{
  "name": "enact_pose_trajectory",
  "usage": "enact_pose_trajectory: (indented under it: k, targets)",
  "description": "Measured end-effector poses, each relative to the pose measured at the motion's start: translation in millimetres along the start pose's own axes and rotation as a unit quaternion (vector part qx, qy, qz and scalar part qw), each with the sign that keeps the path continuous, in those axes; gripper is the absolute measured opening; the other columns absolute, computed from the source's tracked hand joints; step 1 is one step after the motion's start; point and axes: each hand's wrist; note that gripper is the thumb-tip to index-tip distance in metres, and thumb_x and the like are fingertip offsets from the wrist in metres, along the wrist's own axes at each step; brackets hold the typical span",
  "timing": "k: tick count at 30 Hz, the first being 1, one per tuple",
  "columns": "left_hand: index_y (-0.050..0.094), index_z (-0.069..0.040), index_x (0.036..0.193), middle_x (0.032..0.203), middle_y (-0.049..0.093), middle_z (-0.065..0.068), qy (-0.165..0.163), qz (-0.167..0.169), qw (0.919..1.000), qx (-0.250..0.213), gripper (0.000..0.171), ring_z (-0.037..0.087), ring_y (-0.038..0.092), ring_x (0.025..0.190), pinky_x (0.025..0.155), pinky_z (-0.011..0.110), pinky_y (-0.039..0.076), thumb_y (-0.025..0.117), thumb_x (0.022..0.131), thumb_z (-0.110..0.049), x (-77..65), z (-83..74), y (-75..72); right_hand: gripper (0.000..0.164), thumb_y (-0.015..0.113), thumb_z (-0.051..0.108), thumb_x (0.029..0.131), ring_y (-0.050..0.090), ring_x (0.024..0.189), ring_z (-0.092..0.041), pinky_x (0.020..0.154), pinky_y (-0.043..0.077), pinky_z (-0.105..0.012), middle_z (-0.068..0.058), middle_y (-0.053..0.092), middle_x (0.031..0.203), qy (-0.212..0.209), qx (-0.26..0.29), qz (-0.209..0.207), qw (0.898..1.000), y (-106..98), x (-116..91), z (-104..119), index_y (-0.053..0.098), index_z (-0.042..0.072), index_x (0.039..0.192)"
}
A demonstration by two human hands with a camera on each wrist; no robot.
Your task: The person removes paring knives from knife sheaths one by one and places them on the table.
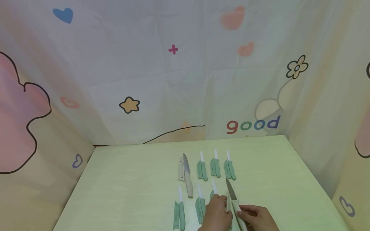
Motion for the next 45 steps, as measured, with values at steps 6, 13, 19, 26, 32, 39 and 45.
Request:
enact_pose_trajectory:
  k: [6,13,19,26,32,39,45]
  targets:
    - [0.066,-0.007,0.11,0.095,0.055,0.002,-0.017,0.019,0.9982,0.054,0.032,0.022,0.059,0.074,0.064,0.033,0.056,0.075,0.081,-0.017,-3.2,-7.8,4.0,0.045,0.075,0.021,0.083,0.066,0.077,-0.023,0.06,0.061,-0.039,-0.017,0.072,0.093,0.008,-0.05,-0.063,0.997,5.9,1.5,1.7,0.065,-0.01,0.113]
    - [0.065,-0.006,0.113,0.096,0.054,0.004,-0.011,0.031,0.9918,0.123,0.034,0.018,0.058,0.073,0.063,0.028,0.055,0.074,0.082,-0.017,-5.4,-15.0,8.4,0.039,0.076,0.025,0.08,0.061,0.064,-0.016,0.053,0.053,-0.032,-0.008,0.073,0.084,-0.017,-0.149,-0.103,0.983,10.6,0.7,5.9,0.071,-0.002,0.108]
    - [0.067,-0.005,0.111,0.093,0.055,0.003,0.005,0.038,0.9852,0.167,0.037,0.016,0.056,0.071,0.063,0.025,0.054,0.078,0.077,-0.016,-7.6,-20.6,10.7,0.037,0.074,0.026,0.082,0.061,0.069,-0.013,0.061,0.054,-0.036,-0.004,0.073,0.083,-0.033,-0.212,-0.106,0.971,11.2,0.0,9.4,0.072,0.002,0.109]
    - [0.068,-0.006,0.107,0.088,0.054,0.002,0.027,0.039,0.9825,0.18,0.035,0.013,0.054,0.068,0.061,0.023,0.052,0.08,0.076,-0.017,-8.6,-20.9,11.2,0.031,0.076,0.024,0.08,0.057,0.065,-0.012,0.054,0.049,-0.031,0.002,0.068,0.075,-0.046,-0.221,-0.126,0.966,9.7,1.5,7.2,0.073,0.007,0.106]
    - [0.07,-0.008,0.103,0.09,0.053,0.001,0.04,0.048,0.9842,0.166,0.03,0.011,0.053,0.071,0.062,0.021,0.052,0.079,0.076,-0.016,-9.8,-20.9,9.3,0.025,0.073,0.023,0.082,0.058,0.065,-0.012,0.057,0.05,-0.032,0.001,0.069,0.078,-0.032,-0.226,-0.129,0.965,4.9,1.9,6.4,0.074,0.007,0.101]
    - [0.07,-0.01,0.105,0.093,0.054,0.0,0.048,0.067,0.985,0.151,0.028,0.01,0.054,0.073,0.065,0.02,0.052,0.077,0.078,-0.016,-8.9,-21.0,9.1,0.027,0.073,0.026,0.084,0.058,0.067,-0.012,0.059,0.05,-0.033,0.0,0.07,0.081,-0.026,-0.225,-0.121,0.967,1.5,0.5,6.6,0.074,0.007,0.103]
    - [0.069,-0.013,0.112,0.099,0.058,-0.003,0.072,0.058,0.9875,0.128,0.035,0.008,0.056,0.078,0.068,0.02,0.054,0.077,0.078,-0.019,-9.6,-17.5,8.5,0.028,0.074,0.026,0.084,0.058,0.066,-0.013,0.053,0.05,-0.031,0.0,0.068,0.08,-0.029,-0.204,-0.13,0.97,2.0,-0.7,7.2,0.074,0.007,0.104]
Point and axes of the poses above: each hand's wrist, its own x-axis towards the middle knuckle, its own y-axis out of the palm, z = x × y
